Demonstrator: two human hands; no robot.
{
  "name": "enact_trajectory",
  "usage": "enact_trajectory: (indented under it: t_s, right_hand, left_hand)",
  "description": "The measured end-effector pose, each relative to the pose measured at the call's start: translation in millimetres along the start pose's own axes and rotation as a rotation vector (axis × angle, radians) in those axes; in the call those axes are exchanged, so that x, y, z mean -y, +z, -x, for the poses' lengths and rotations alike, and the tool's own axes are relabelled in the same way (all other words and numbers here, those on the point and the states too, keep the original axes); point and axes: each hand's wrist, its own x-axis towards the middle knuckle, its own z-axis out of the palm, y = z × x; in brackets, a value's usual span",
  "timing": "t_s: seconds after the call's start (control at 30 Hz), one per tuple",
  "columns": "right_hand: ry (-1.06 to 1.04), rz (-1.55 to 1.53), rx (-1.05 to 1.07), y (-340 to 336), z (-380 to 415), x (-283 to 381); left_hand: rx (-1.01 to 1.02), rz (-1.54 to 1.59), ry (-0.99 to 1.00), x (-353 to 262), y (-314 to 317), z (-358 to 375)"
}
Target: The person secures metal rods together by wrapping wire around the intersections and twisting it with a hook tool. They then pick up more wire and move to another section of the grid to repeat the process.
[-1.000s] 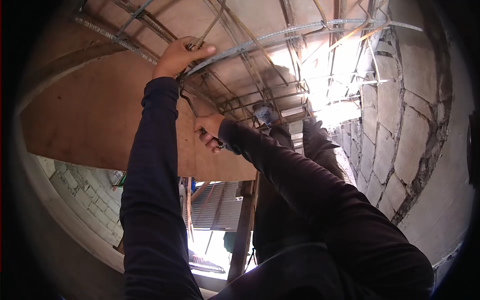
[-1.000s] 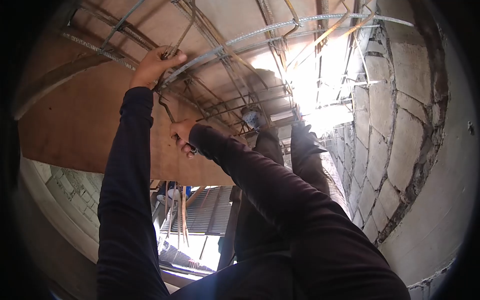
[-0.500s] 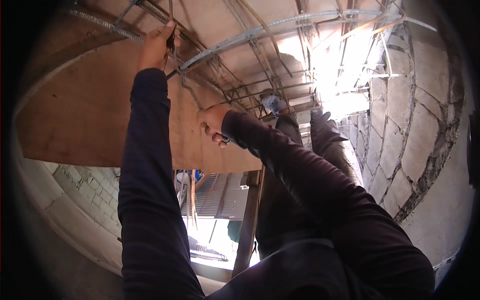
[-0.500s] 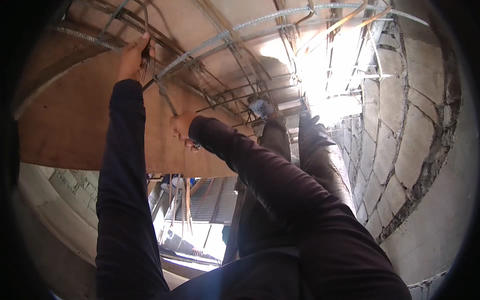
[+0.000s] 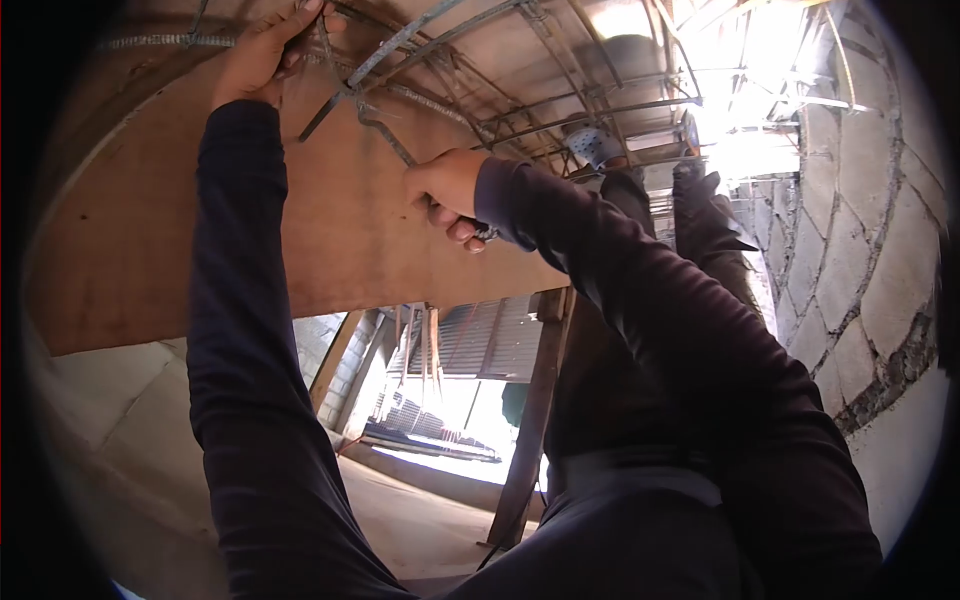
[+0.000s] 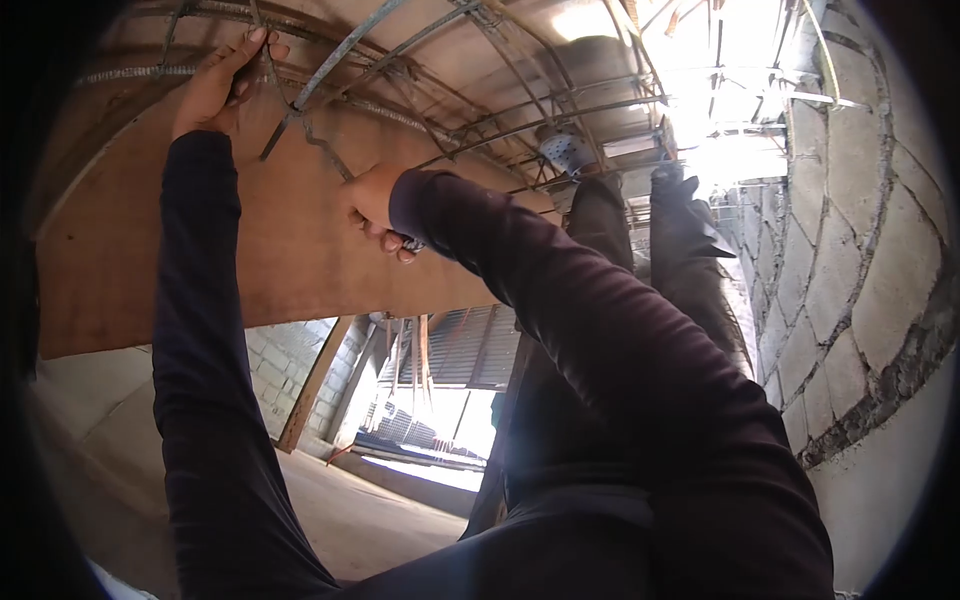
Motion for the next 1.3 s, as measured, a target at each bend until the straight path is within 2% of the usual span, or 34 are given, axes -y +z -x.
enact_trajectory:
  t_s: [0.03,0.1,0.13,0.17,0.27,0.33,0.43,0.5,0.63,0.7,0.8,1.0,1.3]
  right_hand:
    - [0.060,-0.042,-0.038,1.1,2.0,3.0]
    - [0.068,-0.050,-0.037,0.0,1.2,0.8]
    - [0.081,-0.054,-0.044,-0.2,-0.9,0.8]
    - [0.085,-0.073,-0.032,-0.6,-2.9,-0.2]
    - [0.075,-0.077,-0.016,-1.0,1.2,1.2]
    - [0.072,-0.067,-0.009,-1.8,2.6,3.8]
    - [0.110,-0.148,0.039,-2.8,8.6,6.5]
    - [0.114,-0.128,0.030,-0.5,10.7,9.1]
    - [0.111,-0.116,0.025,-0.7,10.3,8.6]
    - [0.119,-0.111,0.043,-5.3,10.7,7.0]
    - [0.130,-0.108,0.045,-6.8,12.2,8.9]
    - [0.138,-0.127,0.032,-6.1,11.4,4.4]
    - [0.165,-0.140,0.033,-4.4,6.0,1.7]
  left_hand:
    - [-0.002,-0.013,-0.005,-1.2,4.0,2.7]
    - [-0.076,0.219,-0.025,-2.2,21.2,8.6]
    - [-0.151,0.362,-0.045,0.6,33.7,9.4]
    - [-0.355,0.424,-0.092,-9.8,54.8,16.8]
    - [-0.411,0.400,0.199,9.7,76.5,6.2]
    - [-0.490,0.285,0.263,2.9,90.4,2.4]
    - [-0.607,0.296,0.241,-12.0,98.4,8.5]
    - [-0.779,0.344,0.167,-6.1,90.0,7.5]
    - [-0.778,0.357,0.186,-1.6,86.0,7.6]
    - [-0.895,0.364,0.193,3.3,88.8,6.4]
    - [-0.927,0.467,0.181,10.8,86.1,5.4]
    - [-0.899,0.504,0.118,9.9,82.3,6.9]
    - [-0.859,0.599,0.141,10.2,82.0,7.6]
